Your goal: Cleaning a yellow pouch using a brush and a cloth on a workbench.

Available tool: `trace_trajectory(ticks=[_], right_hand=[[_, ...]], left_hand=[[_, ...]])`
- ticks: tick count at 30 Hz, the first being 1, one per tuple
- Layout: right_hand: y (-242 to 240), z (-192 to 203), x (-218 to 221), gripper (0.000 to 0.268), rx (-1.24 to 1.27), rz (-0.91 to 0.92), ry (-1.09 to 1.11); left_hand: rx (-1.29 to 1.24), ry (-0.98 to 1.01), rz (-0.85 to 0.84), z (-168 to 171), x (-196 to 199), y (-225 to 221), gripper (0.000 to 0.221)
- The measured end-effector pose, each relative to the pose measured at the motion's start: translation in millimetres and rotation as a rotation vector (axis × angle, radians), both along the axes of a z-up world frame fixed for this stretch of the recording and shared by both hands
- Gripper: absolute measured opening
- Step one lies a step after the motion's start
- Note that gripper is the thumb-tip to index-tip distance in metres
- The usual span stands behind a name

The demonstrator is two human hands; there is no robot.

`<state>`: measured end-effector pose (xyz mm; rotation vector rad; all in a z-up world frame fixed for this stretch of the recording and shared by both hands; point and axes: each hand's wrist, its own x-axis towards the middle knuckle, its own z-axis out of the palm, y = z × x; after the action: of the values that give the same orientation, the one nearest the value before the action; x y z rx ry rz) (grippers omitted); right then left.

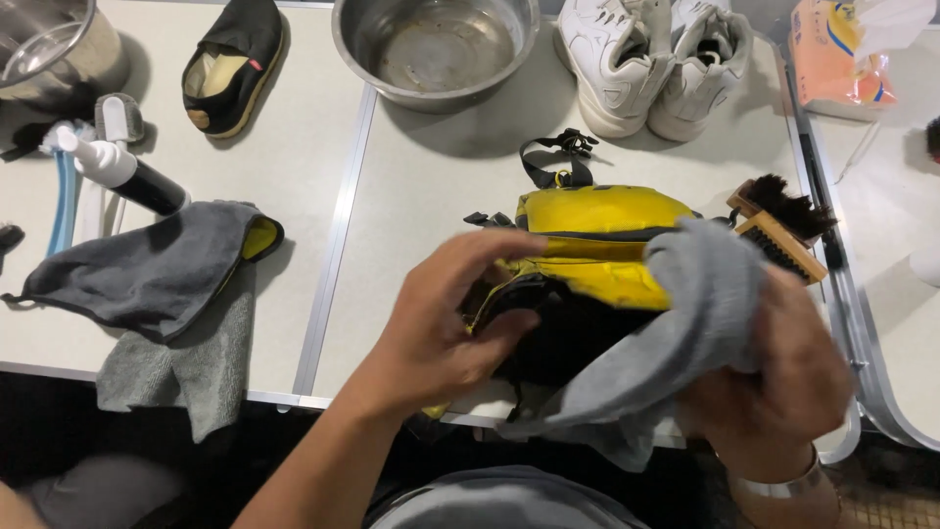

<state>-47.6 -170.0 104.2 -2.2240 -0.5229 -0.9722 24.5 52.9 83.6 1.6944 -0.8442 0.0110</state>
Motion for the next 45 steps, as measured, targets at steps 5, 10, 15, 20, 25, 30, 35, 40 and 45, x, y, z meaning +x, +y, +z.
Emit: trace_trajectory(ticks=[5,10,15,20,25,30,35,40,45], right_hand=[[-28.2,-40.2,15.0,0.032,0.283,-0.297,-0.144],[-111.3,-102.4,2.6,0.014,0.057,-0.646,-0.743],[-60.4,-92.6,10.9,0.032,0.200,-0.785,-0.582],[8.9,-10.3,40.9,0.037,0.072,0.109,-0.066],[43.8,-16.2,49.4,0.010,-0.533,-0.297,0.139],[37.9,-16.0,41.2,0.029,-0.535,-0.111,0.058],[26.0,-20.6,36.3,0.028,-0.399,0.008,0.018],[-1.6,-55.9,18.2,0.037,0.177,0.135,-0.032],[-55.5,-83.6,-39.6,0.028,0.589,0.128,0.028]], left_hand=[[0.451,-0.185,-0.229,9.9,44.6,-40.9,0.061],[0.048,0.411,-0.286,-2.7,91.0,-64.2,0.015],[-0.222,0.774,-0.420,-23.3,115.3,-69.8,0.039],[-0.352,1.119,-0.523,-48.0,134.4,-71.8,0.060],[-0.441,1.201,-0.592,-55.8,139.6,-71.6,0.034],[-0.397,1.048,-0.677,-48.3,135.8,-66.3,0.050],[-0.400,1.028,-0.735,-45.6,128.7,-57.0,0.055],[-0.383,1.023,-0.845,-46.2,130.1,-45.2,0.063],[-0.392,1.041,-0.889,-51.2,133.2,-43.6,0.075]])
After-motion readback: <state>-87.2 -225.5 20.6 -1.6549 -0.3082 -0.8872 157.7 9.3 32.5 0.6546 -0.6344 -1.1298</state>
